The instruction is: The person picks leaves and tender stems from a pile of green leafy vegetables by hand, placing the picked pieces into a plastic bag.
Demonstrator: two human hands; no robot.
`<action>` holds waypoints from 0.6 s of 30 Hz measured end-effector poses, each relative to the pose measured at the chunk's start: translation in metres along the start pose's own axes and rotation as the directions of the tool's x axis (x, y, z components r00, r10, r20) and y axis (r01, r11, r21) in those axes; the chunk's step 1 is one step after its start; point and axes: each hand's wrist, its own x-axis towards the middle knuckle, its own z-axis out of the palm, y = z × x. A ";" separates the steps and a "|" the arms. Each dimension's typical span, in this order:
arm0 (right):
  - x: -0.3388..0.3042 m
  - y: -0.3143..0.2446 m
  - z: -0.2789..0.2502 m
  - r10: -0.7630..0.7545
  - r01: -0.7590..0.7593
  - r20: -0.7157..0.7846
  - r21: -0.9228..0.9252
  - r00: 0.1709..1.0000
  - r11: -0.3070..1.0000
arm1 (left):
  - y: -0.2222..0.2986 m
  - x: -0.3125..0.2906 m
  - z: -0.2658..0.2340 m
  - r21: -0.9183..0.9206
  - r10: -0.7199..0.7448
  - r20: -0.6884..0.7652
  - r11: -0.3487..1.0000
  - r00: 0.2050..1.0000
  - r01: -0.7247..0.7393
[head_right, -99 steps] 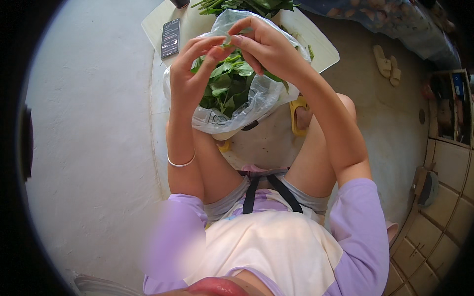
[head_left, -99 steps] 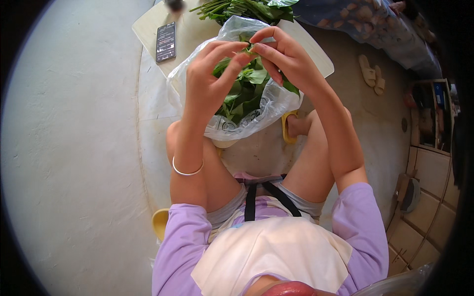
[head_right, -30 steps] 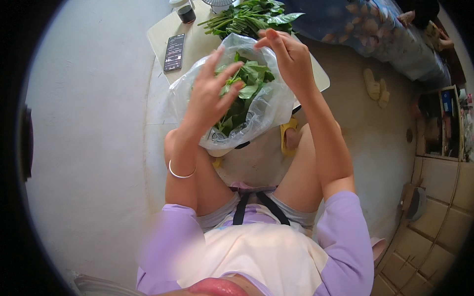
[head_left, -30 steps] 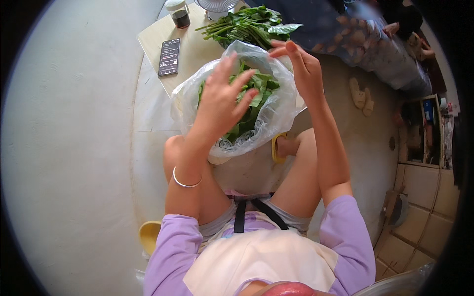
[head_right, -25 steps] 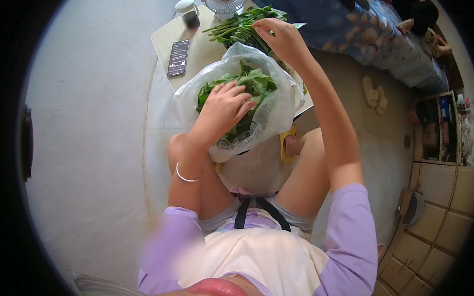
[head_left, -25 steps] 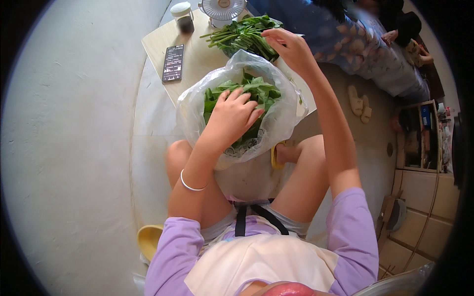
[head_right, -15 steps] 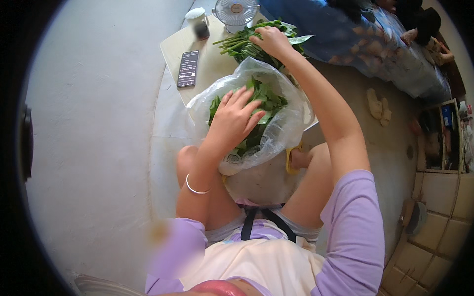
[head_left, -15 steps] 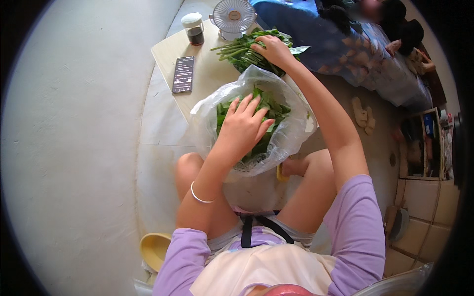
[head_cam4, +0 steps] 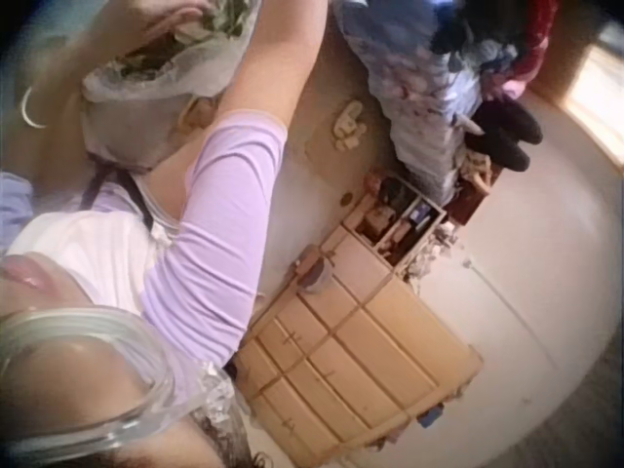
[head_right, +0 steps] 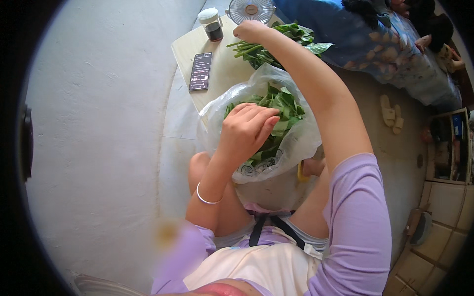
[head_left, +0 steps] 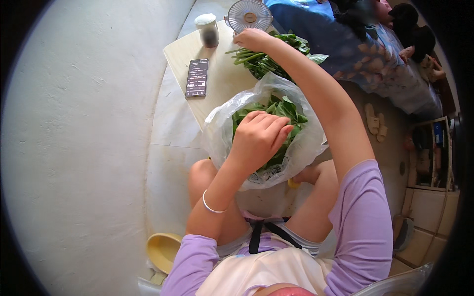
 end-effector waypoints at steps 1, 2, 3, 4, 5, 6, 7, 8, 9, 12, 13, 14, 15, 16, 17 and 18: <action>0.006 -0.004 0.005 -0.005 0.005 -0.003 0.007 1.000 1.000 | 0.000 -0.001 -0.001 0.008 -0.003 0.003 1.000 1.000 0.003; 0.008 -0.001 0.011 0.020 -0.017 0.049 -0.062 0.999 0.998 | 0.002 -0.001 0.001 -0.015 -0.002 0.012 1.000 1.000 0.002; 0.008 0.007 0.016 0.055 -0.041 0.102 -0.138 0.993 0.990 | 0.004 0.002 0.004 -0.046 0.003 0.019 0.999 1.000 -0.002; 0.008 0.018 0.016 0.072 -0.047 0.145 -0.171 0.987 0.984 | 0.007 0.005 0.006 -0.064 0.026 0.022 0.998 0.999 -0.024; 0.012 0.016 0.016 0.065 -0.042 0.144 -0.161 0.987 0.986 | 0.004 0.003 0.005 -0.056 0.020 0.028 0.998 0.999 -0.018; 0.017 0.011 0.012 0.048 -0.014 0.226 -0.151 0.973 0.988 | 0.002 -0.001 0.003 -0.057 0.017 0.046 0.998 0.999 -0.014; 0.021 0.006 0.009 0.032 0.013 0.306 -0.141 0.951 0.990 | 0.000 -0.004 0.002 -0.060 0.016 0.065 0.998 0.998 -0.012; 0.019 0.009 0.007 0.027 0.003 0.271 -0.109 0.962 0.994 | 0.001 -0.004 0.001 -0.064 0.012 0.065 0.998 0.998 -0.008; 0.018 0.012 0.005 0.028 0.002 0.276 -0.109 0.961 0.994 | 0.002 -0.002 0.001 -0.072 0.014 0.070 0.997 0.997 -0.009; 0.011 0.016 0.001 -0.046 0.082 0.279 -0.120 0.959 0.989 | 0.002 -0.001 0.003 -0.087 0.017 0.080 0.996 0.997 -0.010; 0.008 0.016 0.001 -0.043 0.080 0.283 -0.119 0.958 0.990 | 0.002 -0.002 0.004 -0.090 0.019 0.085 0.996 0.996 -0.011; 0.006 0.016 -0.003 -0.057 0.091 0.308 -0.098 0.950 0.991 | 0.002 -0.002 0.004 -0.090 0.020 0.084 0.996 0.996 -0.012; 0.004 0.017 -0.006 -0.070 0.102 0.333 -0.077 0.940 0.992 | 0.002 -0.002 0.005 -0.096 0.020 0.094 0.995 0.995 -0.011; 0.001 0.019 -0.011 -0.070 0.101 0.333 -0.077 0.940 0.992 | 0.002 -0.002 0.005 -0.103 0.020 0.104 0.995 0.994 -0.009; -0.001 0.019 -0.015 -0.080 0.094 0.324 -0.028 0.943 0.995 | 0.002 -0.003 0.004 -0.100 0.016 0.106 0.995 0.994 -0.005; -0.004 0.019 -0.018 -0.091 0.088 0.316 0.022 0.945 0.996 | 0.001 -0.004 0.004 -0.089 0.015 0.118 0.996 0.993 -0.005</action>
